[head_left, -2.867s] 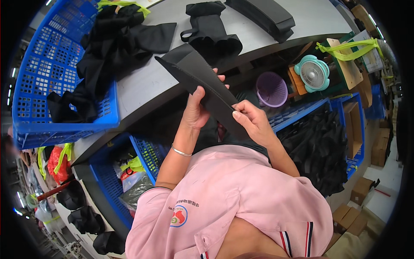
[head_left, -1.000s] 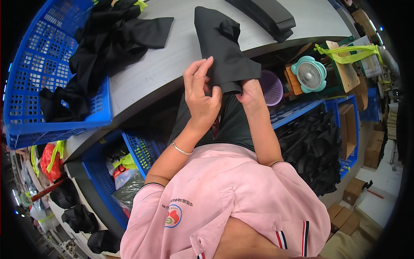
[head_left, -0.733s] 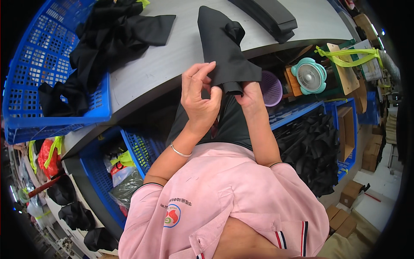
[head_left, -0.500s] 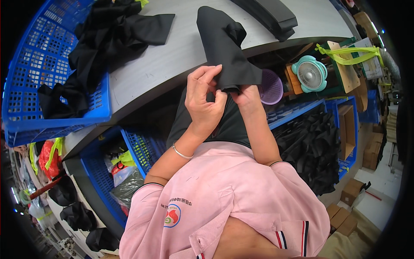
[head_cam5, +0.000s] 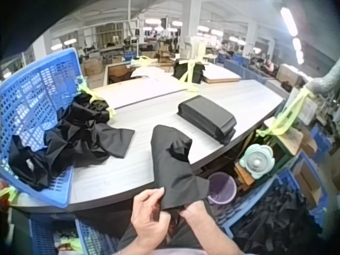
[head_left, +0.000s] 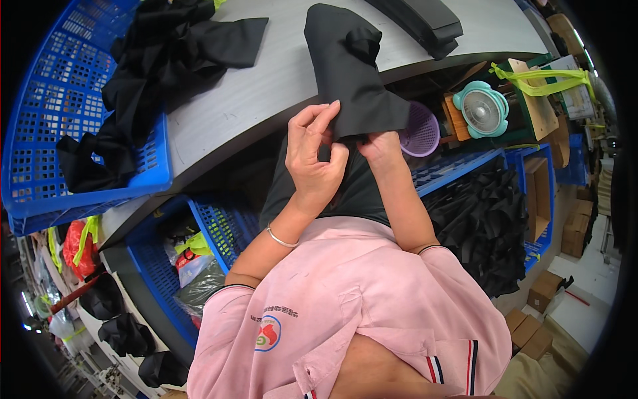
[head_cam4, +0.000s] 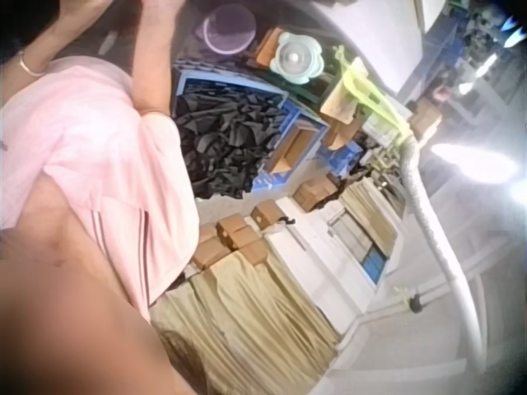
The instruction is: Inspecting and folding black fabric garment sleeves at a garment factory workstation.
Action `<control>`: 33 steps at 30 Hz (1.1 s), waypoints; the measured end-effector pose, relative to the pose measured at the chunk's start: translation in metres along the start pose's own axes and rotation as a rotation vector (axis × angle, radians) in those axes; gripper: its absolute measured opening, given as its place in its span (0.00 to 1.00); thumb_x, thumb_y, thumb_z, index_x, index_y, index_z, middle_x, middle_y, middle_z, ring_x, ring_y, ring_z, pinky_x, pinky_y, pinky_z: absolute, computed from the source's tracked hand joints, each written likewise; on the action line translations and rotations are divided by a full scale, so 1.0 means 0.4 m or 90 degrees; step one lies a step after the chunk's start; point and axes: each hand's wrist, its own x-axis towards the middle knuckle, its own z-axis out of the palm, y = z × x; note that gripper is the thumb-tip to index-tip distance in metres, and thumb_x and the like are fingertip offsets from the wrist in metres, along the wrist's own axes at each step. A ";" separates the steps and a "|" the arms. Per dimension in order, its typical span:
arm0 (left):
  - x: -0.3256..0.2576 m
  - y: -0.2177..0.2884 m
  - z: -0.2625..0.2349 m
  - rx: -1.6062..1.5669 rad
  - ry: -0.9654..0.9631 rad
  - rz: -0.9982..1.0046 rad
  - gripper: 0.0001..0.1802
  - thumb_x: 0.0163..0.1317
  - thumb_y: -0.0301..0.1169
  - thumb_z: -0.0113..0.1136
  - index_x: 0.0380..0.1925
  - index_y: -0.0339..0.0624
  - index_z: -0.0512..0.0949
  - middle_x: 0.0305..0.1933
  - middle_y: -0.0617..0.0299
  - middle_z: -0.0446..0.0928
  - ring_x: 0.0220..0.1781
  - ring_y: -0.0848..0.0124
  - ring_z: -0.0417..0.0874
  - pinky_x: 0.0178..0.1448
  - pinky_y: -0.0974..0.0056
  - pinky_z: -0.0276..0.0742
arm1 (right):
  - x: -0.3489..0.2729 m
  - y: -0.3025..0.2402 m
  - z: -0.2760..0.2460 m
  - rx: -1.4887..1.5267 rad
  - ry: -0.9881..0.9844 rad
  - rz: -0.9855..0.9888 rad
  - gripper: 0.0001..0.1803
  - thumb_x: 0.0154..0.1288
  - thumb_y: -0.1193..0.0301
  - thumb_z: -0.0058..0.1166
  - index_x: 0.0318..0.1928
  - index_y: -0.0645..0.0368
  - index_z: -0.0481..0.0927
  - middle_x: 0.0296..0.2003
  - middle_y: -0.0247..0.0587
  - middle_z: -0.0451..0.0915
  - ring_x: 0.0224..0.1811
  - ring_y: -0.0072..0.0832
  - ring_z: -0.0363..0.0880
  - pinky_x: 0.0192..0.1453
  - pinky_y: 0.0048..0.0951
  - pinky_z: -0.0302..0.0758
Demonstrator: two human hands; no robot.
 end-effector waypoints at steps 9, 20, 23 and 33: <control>0.007 -0.100 -0.025 0.073 0.035 -0.052 0.23 0.60 0.14 0.56 0.56 0.38 0.82 0.44 0.61 0.81 0.34 0.81 0.74 0.39 0.73 0.76 | 0.042 0.033 -0.025 -0.793 -0.027 -0.385 0.19 0.75 0.67 0.52 0.61 0.62 0.73 0.59 0.42 0.76 0.61 0.31 0.74 0.67 0.35 0.72; -0.068 -0.272 0.028 -0.250 0.063 -0.506 0.19 0.67 0.18 0.43 0.52 0.28 0.81 0.36 0.62 0.84 0.31 0.78 0.82 0.36 0.69 0.81 | 0.078 0.102 0.001 -1.311 -0.162 -0.599 0.18 0.55 0.78 0.55 0.48 0.67 0.81 0.49 0.58 0.80 0.55 0.55 0.76 0.64 0.47 0.71; -0.075 -0.275 0.046 -0.271 0.030 -0.499 0.15 0.68 0.19 0.45 0.47 0.28 0.81 0.36 0.63 0.83 0.31 0.77 0.82 0.37 0.70 0.80 | 0.080 0.091 0.024 -1.336 -0.142 -0.354 0.19 0.50 0.80 0.57 0.47 0.65 0.81 0.44 0.55 0.80 0.49 0.53 0.77 0.58 0.46 0.74; -0.114 -0.254 0.072 -0.433 -0.037 -0.623 0.11 0.64 0.22 0.56 0.22 0.36 0.82 0.26 0.67 0.81 0.27 0.81 0.77 0.32 0.71 0.69 | 0.049 0.098 0.068 -1.290 -0.175 -0.434 0.13 0.57 0.74 0.55 0.44 0.62 0.81 0.42 0.53 0.81 0.44 0.51 0.82 0.53 0.48 0.77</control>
